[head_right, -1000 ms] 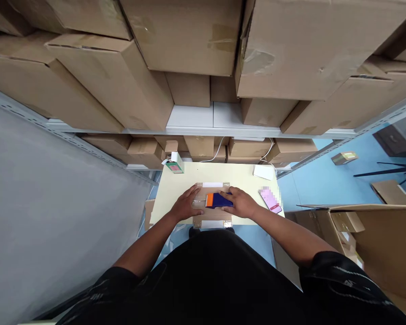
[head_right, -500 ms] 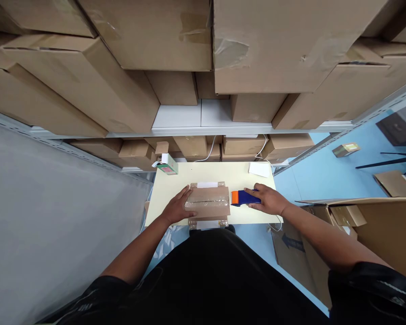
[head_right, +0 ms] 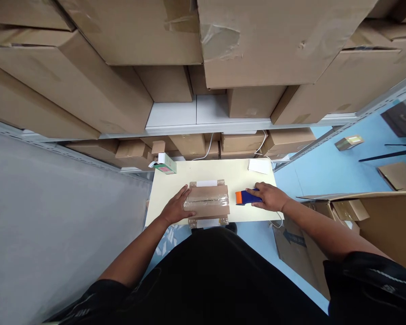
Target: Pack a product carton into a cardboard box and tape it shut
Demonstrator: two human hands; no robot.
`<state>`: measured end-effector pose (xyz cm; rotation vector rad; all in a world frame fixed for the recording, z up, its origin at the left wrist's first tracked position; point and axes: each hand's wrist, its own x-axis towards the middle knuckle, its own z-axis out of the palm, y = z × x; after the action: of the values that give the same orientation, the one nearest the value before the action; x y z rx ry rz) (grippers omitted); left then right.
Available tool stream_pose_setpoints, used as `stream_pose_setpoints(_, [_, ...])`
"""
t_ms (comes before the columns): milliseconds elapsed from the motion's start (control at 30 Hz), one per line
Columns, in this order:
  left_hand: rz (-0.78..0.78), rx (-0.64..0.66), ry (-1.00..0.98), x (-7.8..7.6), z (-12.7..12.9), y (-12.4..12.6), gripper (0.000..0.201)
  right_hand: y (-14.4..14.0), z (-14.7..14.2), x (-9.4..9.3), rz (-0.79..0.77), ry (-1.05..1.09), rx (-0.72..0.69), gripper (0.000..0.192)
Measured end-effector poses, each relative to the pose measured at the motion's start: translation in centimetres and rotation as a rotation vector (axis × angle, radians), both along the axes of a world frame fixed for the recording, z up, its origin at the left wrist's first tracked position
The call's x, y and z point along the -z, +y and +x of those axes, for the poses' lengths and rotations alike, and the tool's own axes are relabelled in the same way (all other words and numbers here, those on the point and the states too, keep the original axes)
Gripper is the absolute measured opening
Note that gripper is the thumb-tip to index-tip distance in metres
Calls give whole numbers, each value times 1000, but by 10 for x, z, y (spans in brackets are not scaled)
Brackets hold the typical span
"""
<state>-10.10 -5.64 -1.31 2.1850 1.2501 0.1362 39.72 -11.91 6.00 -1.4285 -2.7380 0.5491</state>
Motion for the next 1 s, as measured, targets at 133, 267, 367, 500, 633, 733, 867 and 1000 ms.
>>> stream_pose_setpoints(133, [4, -12, 4, -1, 0, 1, 115, 7, -15, 6, -29, -74, -14, 69])
stream_pose_setpoints(267, [0, -9, -10, 0, 0, 3, 114, 17, -33, 4, -59, -112, -26, 68])
stream_pose_setpoints(367, [-6, -4, -22, 0, 0, 4, 114, 21, -44, 1, -61, -138, -37, 67])
stream_pose_setpoints(500, [6, -1, -39, 0, 0, 4, 113, 24, -54, -5, -56, -187, -50, 65])
stream_pose_setpoints(633, [-7, -2, -24, -1, 0, 4, 115, 27, -66, -14, -101, -209, -23, 65])
stream_pose_setpoints(733, [-10, -1, -19, -1, 0, 4, 116, 29, -80, -21, -125, -248, 30, 65])
stream_pose_setpoints(867, [-10, -3, -13, 0, 0, 3, 116, 23, -102, -18, -175, -354, 72, 57])
stream_pose_setpoints(1000, [-11, -12, -12, -1, 2, 1, 117, 5, -116, 0, -347, -391, -5, 50])
